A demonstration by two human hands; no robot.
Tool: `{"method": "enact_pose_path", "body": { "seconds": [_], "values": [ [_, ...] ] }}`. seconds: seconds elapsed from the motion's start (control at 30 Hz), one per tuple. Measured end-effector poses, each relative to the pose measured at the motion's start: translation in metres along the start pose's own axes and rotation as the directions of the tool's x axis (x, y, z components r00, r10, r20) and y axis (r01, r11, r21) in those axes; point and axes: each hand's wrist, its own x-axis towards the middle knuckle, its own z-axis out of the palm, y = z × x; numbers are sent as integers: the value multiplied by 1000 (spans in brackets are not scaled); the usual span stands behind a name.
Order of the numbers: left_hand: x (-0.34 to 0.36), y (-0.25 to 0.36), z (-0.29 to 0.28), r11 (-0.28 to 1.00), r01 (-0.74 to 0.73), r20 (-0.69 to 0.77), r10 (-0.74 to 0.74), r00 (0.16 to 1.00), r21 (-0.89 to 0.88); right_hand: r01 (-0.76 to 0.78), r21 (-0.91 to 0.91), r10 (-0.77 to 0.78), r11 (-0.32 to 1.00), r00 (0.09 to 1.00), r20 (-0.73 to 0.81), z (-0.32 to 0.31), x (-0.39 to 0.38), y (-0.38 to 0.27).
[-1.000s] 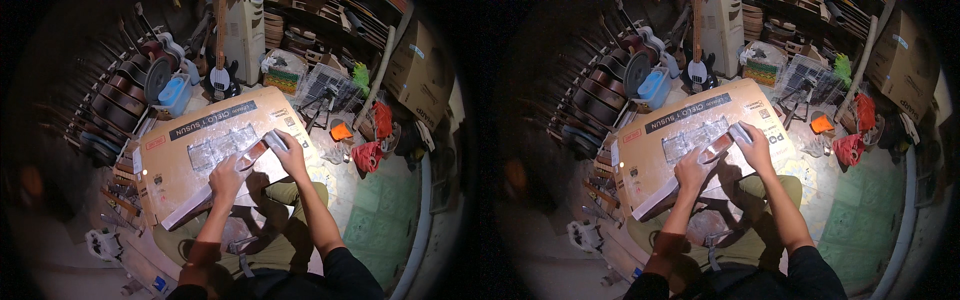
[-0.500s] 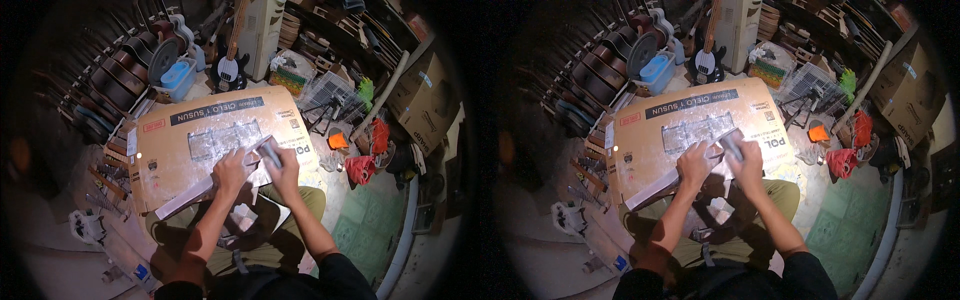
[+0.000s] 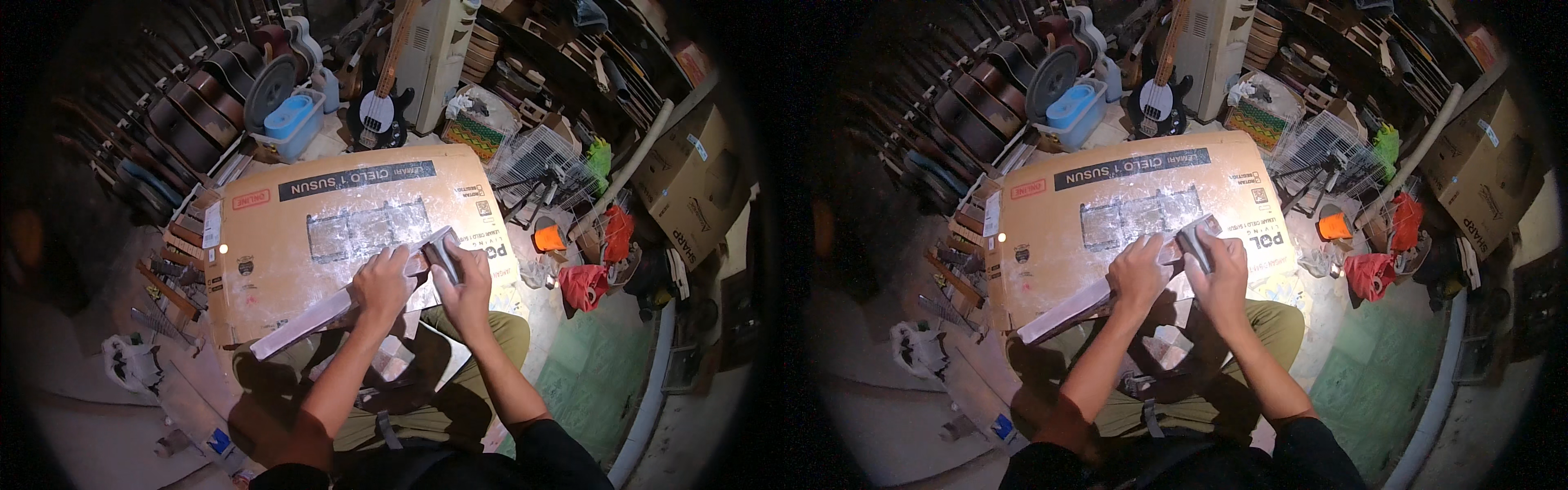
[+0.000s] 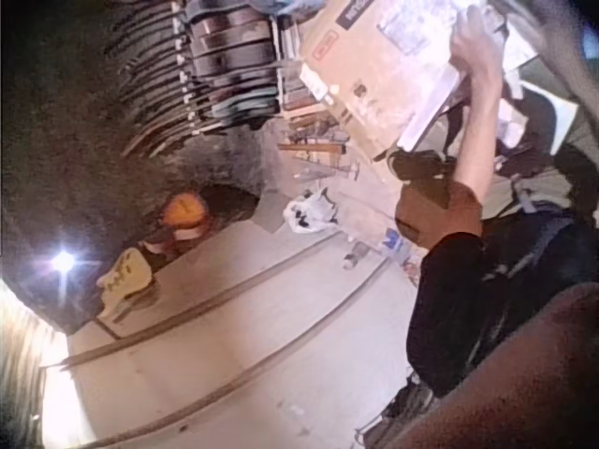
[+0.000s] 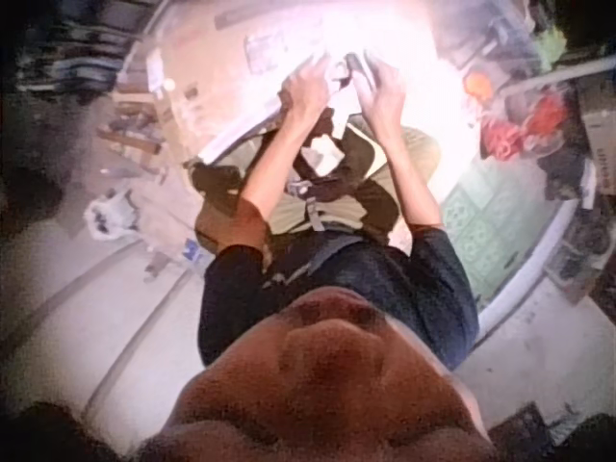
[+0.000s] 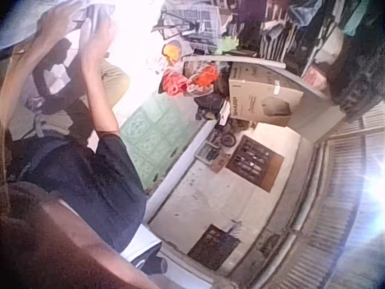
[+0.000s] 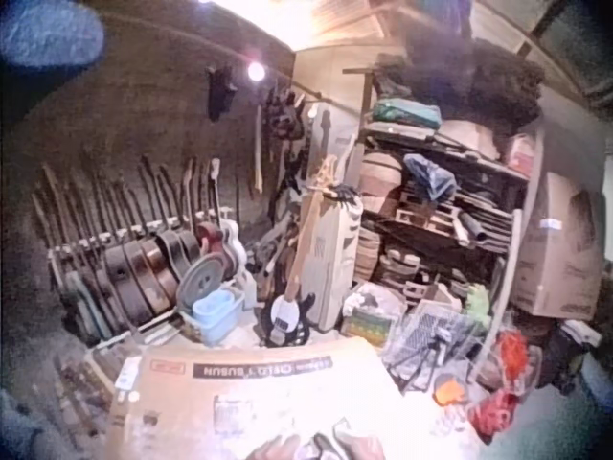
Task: The person sands the surface of a wooden instrument body with a small block, turning the object over to sand different sides.
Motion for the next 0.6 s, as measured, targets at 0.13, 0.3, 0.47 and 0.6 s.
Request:
{"method": "enact_pose_path", "body": {
  "seconds": [0.13,0.3,0.47,0.6],
  "values": [
    [1,7,4,1000,4,31,-4,1000,4,-574,372,578,729,808,114,2,38,61],
    [-2,-2,4,1000,1,14,-1,1000,-24,-61,16,61,998,997,36,5,7,16],
    [-4,13,0,1000,-20,37,21,999,-12,-435,190,429,880,900,75,-4,23,55],
    [-10,6,7,1000,-19,-3,19,1000,25,-85,25,83,996,995,46,4,22,53]
  ]
}}
